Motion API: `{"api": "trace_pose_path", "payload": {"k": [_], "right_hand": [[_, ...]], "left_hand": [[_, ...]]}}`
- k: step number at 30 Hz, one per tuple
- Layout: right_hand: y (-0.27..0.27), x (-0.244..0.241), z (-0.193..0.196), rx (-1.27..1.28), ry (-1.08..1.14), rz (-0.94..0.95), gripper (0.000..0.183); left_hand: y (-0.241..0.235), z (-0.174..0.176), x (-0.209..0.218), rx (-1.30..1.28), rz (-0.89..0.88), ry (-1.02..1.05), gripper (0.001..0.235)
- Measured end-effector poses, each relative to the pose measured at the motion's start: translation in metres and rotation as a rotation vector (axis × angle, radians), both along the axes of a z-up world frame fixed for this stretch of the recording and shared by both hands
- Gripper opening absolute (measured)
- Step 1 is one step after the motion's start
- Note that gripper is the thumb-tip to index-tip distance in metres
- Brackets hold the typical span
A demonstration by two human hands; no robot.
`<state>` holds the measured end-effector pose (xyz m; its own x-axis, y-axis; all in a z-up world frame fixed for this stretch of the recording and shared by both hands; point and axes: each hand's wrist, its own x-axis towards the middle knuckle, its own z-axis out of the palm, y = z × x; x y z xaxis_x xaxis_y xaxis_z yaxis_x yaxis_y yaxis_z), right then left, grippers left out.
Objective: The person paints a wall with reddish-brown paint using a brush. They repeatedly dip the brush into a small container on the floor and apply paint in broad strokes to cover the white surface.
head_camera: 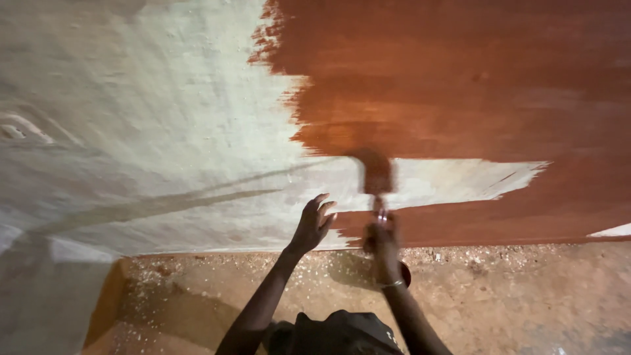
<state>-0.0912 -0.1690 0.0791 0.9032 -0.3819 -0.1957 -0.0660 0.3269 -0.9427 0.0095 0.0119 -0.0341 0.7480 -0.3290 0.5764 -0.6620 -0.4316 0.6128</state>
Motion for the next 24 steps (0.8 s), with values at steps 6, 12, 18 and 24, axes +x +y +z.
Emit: {"api": "trace_pose_path", "payload": {"k": [6,12,18,24], "right_hand": [[-0.016,-0.013,0.013,-0.067,-0.09,-0.15,0.028],[0.073,0.017,-0.023,-0.625,-0.158,0.381,0.027],[0.058,0.012,-0.027,-0.635,-0.319,0.235,0.037],[-0.027,-0.011,0.001,-0.077,-0.121,-0.341,0.035]], "left_hand": [[0.02,0.01,-0.003,0.055,-0.025,0.0,0.032],[0.034,-0.013,0.012,0.08,-0.109,0.23,0.057],[0.029,-0.016,0.014,0.115,-0.141,0.138,0.037],[0.021,0.011,0.005,0.078,-0.147,0.053,0.034]]}}
